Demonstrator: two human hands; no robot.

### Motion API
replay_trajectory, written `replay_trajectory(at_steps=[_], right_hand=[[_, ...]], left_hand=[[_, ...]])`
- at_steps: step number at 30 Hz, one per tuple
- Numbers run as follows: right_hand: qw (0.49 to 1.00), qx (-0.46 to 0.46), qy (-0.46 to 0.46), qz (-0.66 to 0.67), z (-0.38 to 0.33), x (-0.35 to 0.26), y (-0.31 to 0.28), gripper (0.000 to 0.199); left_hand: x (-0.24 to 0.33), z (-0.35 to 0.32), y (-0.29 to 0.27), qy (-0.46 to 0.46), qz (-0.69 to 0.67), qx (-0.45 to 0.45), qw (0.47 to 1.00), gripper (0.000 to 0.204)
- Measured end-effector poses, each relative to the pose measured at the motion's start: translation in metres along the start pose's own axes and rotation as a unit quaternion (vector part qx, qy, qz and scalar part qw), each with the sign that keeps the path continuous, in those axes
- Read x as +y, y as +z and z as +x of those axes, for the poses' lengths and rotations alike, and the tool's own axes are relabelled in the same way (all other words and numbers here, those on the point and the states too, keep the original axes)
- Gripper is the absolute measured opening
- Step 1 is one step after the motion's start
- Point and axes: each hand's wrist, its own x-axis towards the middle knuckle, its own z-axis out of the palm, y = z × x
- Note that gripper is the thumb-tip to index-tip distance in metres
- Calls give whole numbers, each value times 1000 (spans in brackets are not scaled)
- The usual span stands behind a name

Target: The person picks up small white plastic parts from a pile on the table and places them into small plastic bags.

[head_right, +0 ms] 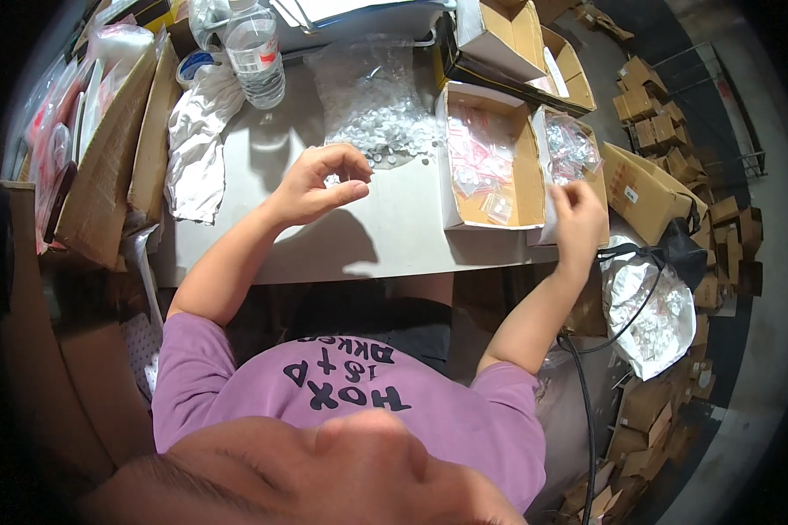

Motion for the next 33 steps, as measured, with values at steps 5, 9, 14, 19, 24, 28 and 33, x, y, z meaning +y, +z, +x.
replay_trajectory(at_steps=[5, 9, 14, 19, 24, 28, 33], right_hand=[[946, -314, -21, -78, 14, 13, 51, 36], [918, -345, -17, -198, 25, 1, 57, 41], [900, -407, 23, -152, 30, 6, 63, 25], [908, -376, -51, -178, 32, 23, 74, 19], [934, -309, -111, -139, 30, 21, 75, 19], [946, -308, -45, -93, 28, 11, 69, 21], [982, -174, -56, -43, 15, -22, 51, 19]], left_hand=[[-5, 1, 0, 2, -1, -8, 1000, 21], [-3, 1, -1, 1, 4, -20, 1000, 22], [1, 1, 0, -7, 21, -17, 1000, 22], [-1, 2, 0, -8, 39, -19, 999, 22], [-1, 1, 0, -16, 42, -9, 999, 22], [-3, 3, 0, -17, 30, 0, 999, 23], [0, 1, 1, -9, 53, 9, 999, 24]])
